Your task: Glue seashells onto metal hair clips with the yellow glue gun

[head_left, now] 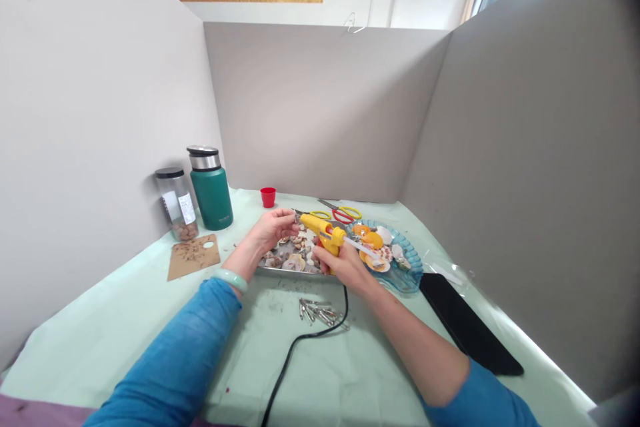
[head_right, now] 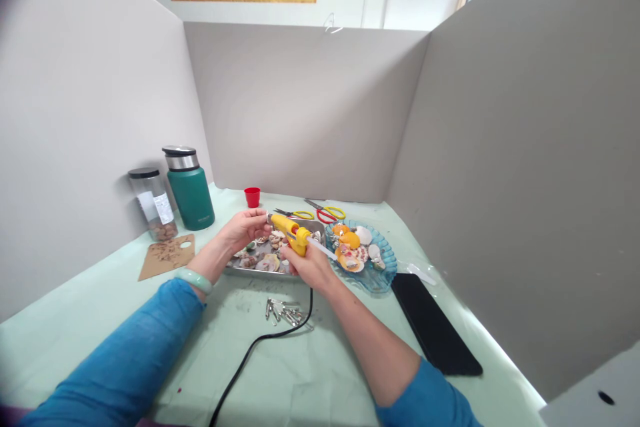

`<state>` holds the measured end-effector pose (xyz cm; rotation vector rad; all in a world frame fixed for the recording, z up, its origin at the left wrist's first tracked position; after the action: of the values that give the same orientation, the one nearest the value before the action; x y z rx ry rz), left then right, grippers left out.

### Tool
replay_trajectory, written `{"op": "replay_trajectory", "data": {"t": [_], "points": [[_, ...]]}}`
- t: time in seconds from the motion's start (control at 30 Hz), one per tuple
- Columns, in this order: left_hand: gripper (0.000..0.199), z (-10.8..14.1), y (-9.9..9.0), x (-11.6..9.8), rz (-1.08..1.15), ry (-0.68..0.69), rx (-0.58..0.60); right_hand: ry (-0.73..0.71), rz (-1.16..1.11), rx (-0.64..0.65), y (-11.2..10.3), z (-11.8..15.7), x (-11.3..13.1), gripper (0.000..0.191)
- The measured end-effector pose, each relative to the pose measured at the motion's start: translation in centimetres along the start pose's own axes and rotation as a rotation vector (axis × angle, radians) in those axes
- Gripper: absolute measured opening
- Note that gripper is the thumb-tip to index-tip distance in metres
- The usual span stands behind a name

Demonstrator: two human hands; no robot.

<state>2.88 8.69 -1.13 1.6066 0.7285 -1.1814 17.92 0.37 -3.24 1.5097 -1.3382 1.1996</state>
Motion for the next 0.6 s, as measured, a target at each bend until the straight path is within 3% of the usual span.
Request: {"op": "replay_trajectory", "data": {"t": [0.6], "points": [[0.024, -0.3, -0.34, -0.07, -0.03, 0.06, -0.016, 0.005, 0.029, 0.02, 0.1, 0.11, 0.24, 0.032]]}}
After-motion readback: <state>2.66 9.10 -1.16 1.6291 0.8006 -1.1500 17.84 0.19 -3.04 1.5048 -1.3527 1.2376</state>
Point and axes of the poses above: each hand's wrist, its own z-axis away from the middle knuckle, its own y-axis out of the palm, x = y × z, the point moved 6 cm from there along -z, towards the middle knuckle, and after that the axes turned 3 degrees about -y, right-handed, at the moved point
